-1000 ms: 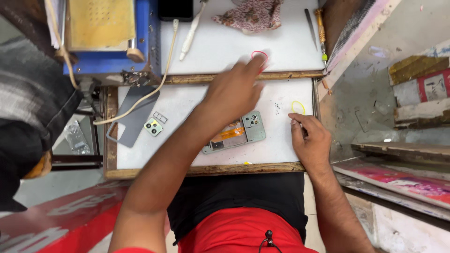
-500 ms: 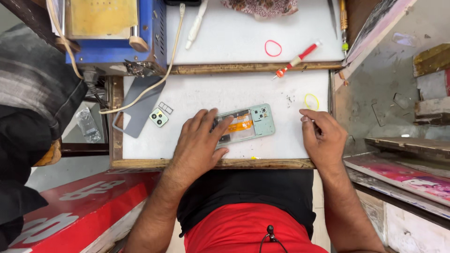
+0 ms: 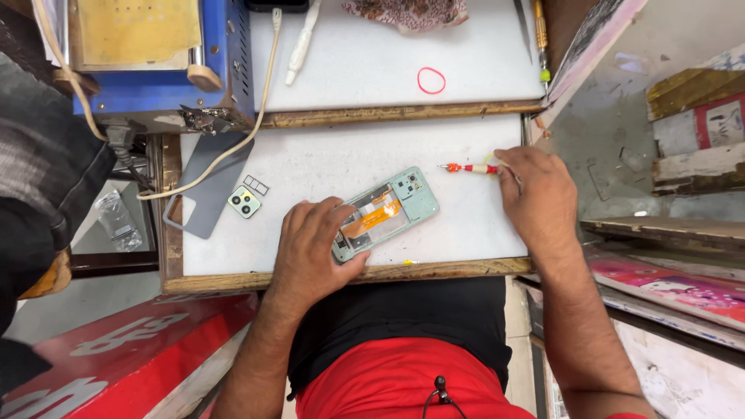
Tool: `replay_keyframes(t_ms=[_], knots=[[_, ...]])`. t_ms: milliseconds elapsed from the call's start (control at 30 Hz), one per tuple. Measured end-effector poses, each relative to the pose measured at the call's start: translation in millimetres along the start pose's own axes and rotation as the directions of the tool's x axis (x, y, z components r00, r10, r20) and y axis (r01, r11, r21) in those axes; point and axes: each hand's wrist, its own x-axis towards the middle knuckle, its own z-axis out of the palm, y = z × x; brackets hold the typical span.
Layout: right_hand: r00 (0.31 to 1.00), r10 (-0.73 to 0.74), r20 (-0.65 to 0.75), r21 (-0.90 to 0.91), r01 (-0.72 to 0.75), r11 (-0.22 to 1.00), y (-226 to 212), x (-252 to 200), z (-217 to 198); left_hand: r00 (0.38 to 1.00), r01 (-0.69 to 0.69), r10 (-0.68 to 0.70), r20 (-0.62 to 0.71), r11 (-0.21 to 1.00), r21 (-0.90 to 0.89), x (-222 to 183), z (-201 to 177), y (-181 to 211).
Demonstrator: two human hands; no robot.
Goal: The person uses a red-handled screwdriver to remove screws from the back of a disassembled smartphone. They then pick up the camera module, wipe it with a cloth, and place it back into the phone's chassis.
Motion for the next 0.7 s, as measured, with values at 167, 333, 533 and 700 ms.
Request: replay_keyframes(t_ms=[167, 333, 533, 700], knots=[[0.998, 0.011, 0.063, -0.013, -0.010, 1.000, -2.0, 0.5, 2.2, 1.000, 0.003, -0.004, 0.015, 0.999, 0.041, -4.8, 2.3, -1.3], [0.999, 0.046, 0.003, 0.023, -0.046, 0.999, 2.7, -5.0, 4.9, 0.999, 0.003, -0.006, 0.052, 0.999, 0.052, -2.8, -0.5, 2.5], [0.999, 0.010, -0.049, -0.011, -0.011, 1.000, -0.1, -13.0, 4.9, 0.999, -0.044, 0.042, 0.030, 0.996, 0.076, 16.1, -3.3, 21.3], [0.999, -0.043, -0.013, 0.019, 0.043, 0.999, -17.7, -32.9, 4.6, 0.990, -0.143, 0.144, 0.000, 0.989, 0.027, 37.8, 8.1, 38.5]])
